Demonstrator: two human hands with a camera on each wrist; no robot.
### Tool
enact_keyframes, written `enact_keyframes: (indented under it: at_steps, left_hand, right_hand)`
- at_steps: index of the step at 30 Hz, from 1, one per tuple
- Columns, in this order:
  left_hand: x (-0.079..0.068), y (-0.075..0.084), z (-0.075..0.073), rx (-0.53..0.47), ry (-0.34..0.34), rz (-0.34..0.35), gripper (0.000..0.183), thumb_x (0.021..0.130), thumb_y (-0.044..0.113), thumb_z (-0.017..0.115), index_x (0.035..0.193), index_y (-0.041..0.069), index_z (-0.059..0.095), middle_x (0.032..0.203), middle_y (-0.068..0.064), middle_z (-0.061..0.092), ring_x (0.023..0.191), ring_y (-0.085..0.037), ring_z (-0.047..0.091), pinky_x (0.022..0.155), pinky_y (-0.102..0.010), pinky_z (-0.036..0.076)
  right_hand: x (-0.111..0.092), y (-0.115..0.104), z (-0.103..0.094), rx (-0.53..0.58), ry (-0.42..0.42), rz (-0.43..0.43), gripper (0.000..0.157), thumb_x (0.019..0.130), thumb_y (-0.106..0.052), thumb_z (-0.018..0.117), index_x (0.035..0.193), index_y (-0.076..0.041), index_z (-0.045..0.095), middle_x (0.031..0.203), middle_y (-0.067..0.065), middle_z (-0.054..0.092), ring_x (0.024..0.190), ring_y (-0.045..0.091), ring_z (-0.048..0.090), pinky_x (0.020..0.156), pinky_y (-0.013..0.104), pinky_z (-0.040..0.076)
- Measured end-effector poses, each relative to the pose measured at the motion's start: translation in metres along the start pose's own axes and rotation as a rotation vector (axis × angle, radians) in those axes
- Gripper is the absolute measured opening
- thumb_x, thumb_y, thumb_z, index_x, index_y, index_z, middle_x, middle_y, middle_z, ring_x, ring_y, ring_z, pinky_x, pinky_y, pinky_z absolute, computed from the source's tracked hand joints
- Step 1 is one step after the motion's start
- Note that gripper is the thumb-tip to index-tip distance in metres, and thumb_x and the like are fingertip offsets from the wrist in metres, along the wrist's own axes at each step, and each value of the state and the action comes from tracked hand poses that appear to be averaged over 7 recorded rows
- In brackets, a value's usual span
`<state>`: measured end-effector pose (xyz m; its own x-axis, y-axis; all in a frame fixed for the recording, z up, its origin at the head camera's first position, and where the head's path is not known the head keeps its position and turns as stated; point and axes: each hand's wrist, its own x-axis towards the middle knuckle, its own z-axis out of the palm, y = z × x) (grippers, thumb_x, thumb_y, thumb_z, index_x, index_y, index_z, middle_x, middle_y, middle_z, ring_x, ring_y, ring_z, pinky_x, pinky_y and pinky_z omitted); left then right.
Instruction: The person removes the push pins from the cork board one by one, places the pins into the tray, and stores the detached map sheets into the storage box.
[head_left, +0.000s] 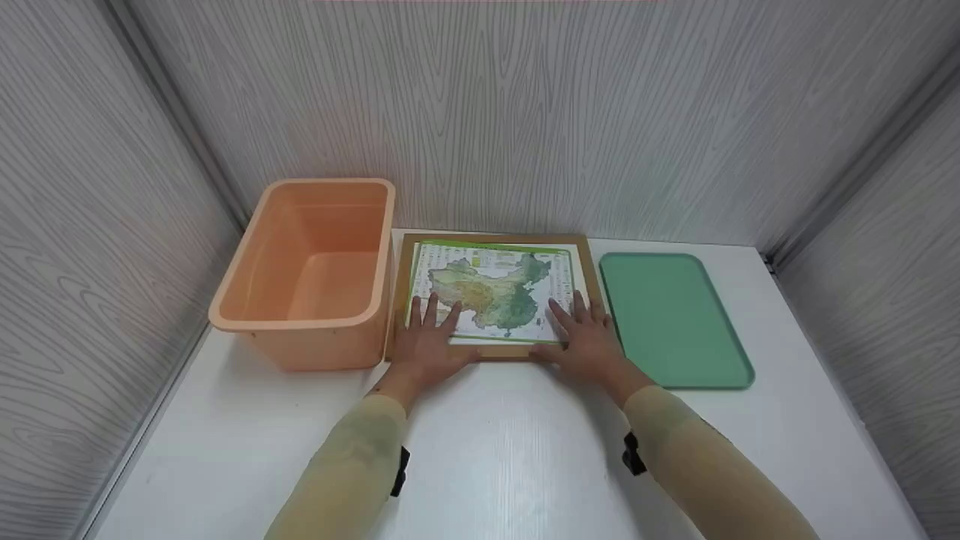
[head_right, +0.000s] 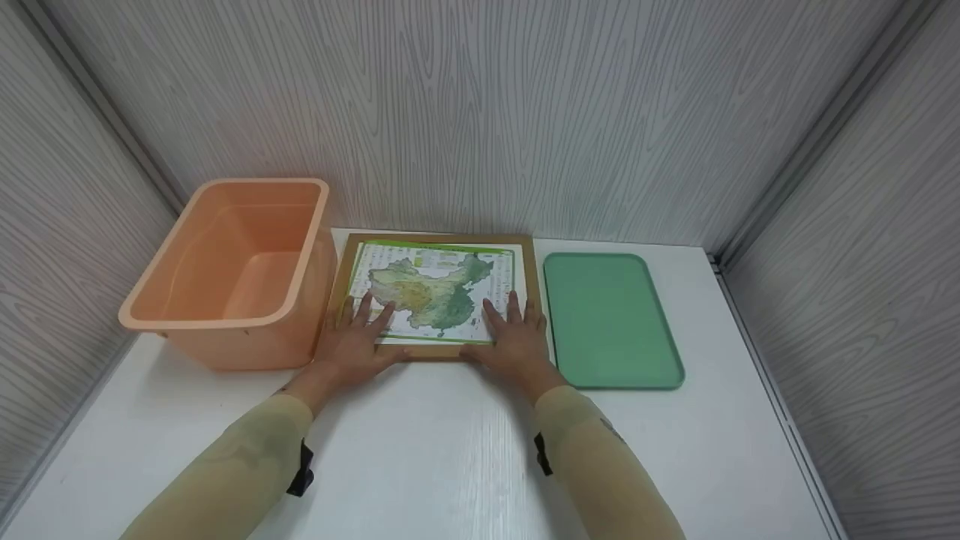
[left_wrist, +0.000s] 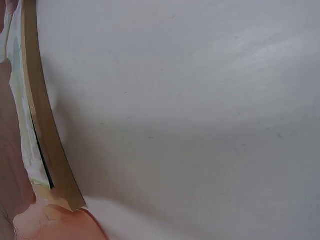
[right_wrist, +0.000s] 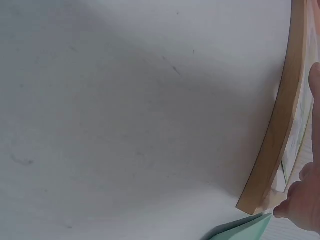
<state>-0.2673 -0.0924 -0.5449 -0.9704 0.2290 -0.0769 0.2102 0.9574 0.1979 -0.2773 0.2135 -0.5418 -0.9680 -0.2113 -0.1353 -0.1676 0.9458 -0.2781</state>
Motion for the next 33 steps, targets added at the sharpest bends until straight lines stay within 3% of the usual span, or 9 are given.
enact_keyframes:
  at_steps: [15,24,33]
  left_hand:
    - [0.006,0.003,0.005,0.006,-0.03,-0.024,0.102,0.091,0.09,0.04,0.171,0.03,0.02,0.178,-0.016,0.005,0.161,-0.047,-0.003,0.124,-0.071,0.008]
    - [0.006,0.004,0.011,-0.034,-0.022,-0.024,0.093,0.095,0.084,0.043,0.171,0.031,0.025,0.177,-0.017,0.01,0.16,-0.051,-0.001,0.119,-0.078,0.003]
    - [0.011,0.005,0.017,-0.016,-0.068,-0.055,0.096,0.092,0.091,0.034,0.17,0.038,0.02,0.178,-0.014,0.005,0.16,-0.05,-0.004,0.119,-0.079,-0.001]
  right_hand:
    - [0.003,0.007,0.003,0.01,-0.056,0.008,0.104,0.089,-0.091,0.045,0.171,-0.035,0.017,0.178,0.012,-0.003,0.161,0.044,-0.008,0.126,0.065,0.006]
    - [0.004,0.008,0.008,0.031,-0.045,0.006,0.101,0.09,-0.09,0.045,0.17,-0.032,0.024,0.178,0.013,0.004,0.161,0.046,-0.005,0.126,0.066,0.005]
    - [0.001,0.012,0.009,0.038,0.004,-0.029,0.099,0.092,-0.087,0.046,0.169,-0.027,0.031,0.176,0.019,0.011,0.16,0.048,0.0,0.125,0.067,0.008]
